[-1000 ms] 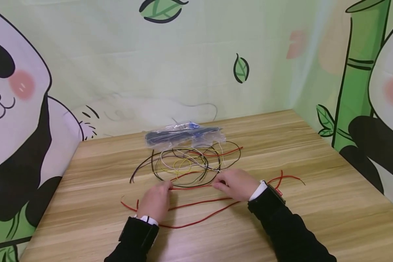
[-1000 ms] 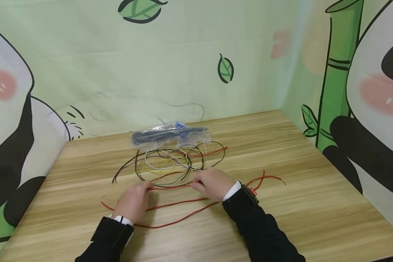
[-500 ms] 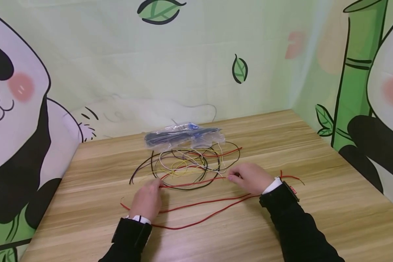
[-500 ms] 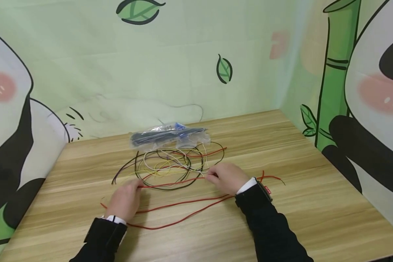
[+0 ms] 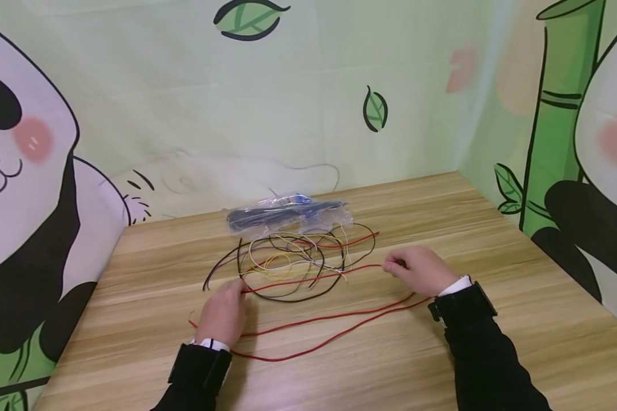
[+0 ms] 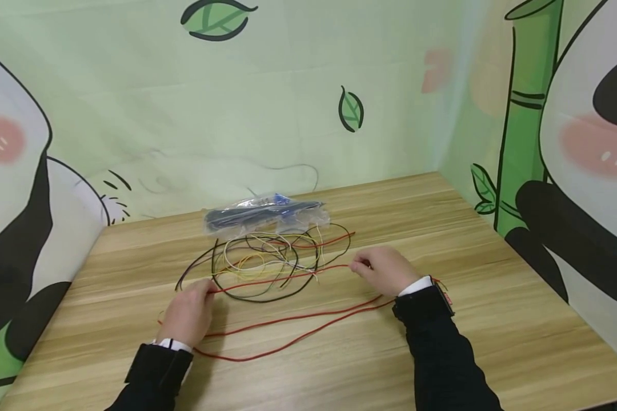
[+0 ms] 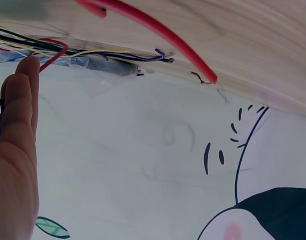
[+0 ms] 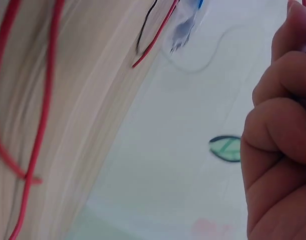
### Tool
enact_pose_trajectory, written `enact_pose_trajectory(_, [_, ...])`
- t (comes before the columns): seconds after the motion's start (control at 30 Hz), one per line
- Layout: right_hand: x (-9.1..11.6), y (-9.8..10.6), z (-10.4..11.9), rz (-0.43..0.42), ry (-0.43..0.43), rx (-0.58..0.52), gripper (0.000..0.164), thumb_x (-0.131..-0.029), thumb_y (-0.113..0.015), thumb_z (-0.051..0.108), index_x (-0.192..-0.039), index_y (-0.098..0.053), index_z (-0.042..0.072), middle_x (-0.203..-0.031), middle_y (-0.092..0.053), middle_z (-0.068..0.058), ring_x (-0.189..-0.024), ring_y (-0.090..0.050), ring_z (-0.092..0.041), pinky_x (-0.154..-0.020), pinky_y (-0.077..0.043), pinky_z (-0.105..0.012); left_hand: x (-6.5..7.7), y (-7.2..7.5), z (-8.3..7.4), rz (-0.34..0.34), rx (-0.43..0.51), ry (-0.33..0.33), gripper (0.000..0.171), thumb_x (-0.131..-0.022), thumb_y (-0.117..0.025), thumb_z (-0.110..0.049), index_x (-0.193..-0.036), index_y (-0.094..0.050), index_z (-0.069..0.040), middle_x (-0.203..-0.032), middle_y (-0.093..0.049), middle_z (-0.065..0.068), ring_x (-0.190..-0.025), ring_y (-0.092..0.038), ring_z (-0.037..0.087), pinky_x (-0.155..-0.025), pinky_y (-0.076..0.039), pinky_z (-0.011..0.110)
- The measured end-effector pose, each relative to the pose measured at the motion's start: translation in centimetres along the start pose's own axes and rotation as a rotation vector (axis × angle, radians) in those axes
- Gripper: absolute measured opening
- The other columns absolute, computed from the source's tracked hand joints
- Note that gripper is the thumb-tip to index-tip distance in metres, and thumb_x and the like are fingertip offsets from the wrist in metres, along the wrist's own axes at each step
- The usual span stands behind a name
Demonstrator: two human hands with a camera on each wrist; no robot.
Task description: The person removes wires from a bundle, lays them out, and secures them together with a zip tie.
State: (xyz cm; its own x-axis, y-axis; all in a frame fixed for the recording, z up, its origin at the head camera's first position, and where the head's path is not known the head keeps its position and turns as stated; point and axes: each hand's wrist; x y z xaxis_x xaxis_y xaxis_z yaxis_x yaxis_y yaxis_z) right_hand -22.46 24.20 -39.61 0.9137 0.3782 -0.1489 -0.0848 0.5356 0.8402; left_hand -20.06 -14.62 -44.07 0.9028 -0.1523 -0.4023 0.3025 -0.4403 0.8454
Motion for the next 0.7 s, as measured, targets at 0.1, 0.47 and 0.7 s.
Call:
enact_pose_trajectory(0.1, [0.3,0.4,-0.7,-0.035,-0.029,-0.006,0.015,-0.102,-0.063,0.014,-0.094,-0.072,0.005,-0.071,-0.050,0.003,-0.065,-0.046,-0.014,-0.061,-0.040,-0.032,0.0,0.0,0.2,-0.010,0.004,0.009,0.011,-0.092,-0.067,0.008,-0.094,-0.066,-0.003,-0.092,-0.070,0.013,-0.087,-0.070,0.034,-0.074,-0.056,0.048])
enact_pose_trajectory(0.47, [1.2,1.3,-2.2,-0.171,-0.106,0.021,0.019,-0.104,-0.060,0.016,-0.100,-0.072,0.002,-0.075,-0.054,0.000,-0.069,-0.049,-0.019,-0.064,-0.041,-0.036,0.2,0.5,1.1,-0.101,0.010,-0.030,0.010,-0.091,-0.066,0.009,-0.096,-0.066,0.001,-0.095,-0.070,0.016,-0.089,-0.069,0.038,-0.075,-0.055,0.051])
enact_pose_trajectory(0.7, [1.9,1.3,-3.4,-0.251,-0.115,0.034,0.021,-0.104,-0.059,0.014,-0.107,-0.072,-0.003,-0.080,-0.061,-0.005,-0.074,-0.052,-0.023,-0.069,-0.044,-0.041,0.1,1.0,1.6,-0.158,0.020,-0.032,0.013,-0.087,-0.068,0.012,-0.095,-0.067,0.001,-0.091,-0.070,0.017,-0.086,-0.069,0.039,-0.074,-0.054,0.053])
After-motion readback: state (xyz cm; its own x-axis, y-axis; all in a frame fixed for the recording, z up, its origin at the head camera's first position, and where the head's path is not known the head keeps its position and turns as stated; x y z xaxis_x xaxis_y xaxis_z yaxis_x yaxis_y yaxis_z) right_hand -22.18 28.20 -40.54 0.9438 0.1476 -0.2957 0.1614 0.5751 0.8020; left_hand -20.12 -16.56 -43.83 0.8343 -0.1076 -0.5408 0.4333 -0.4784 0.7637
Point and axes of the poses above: each hand's wrist, its own x-axis away from the middle knuckle, its own y-axis out of the back of the hand, z = x × y
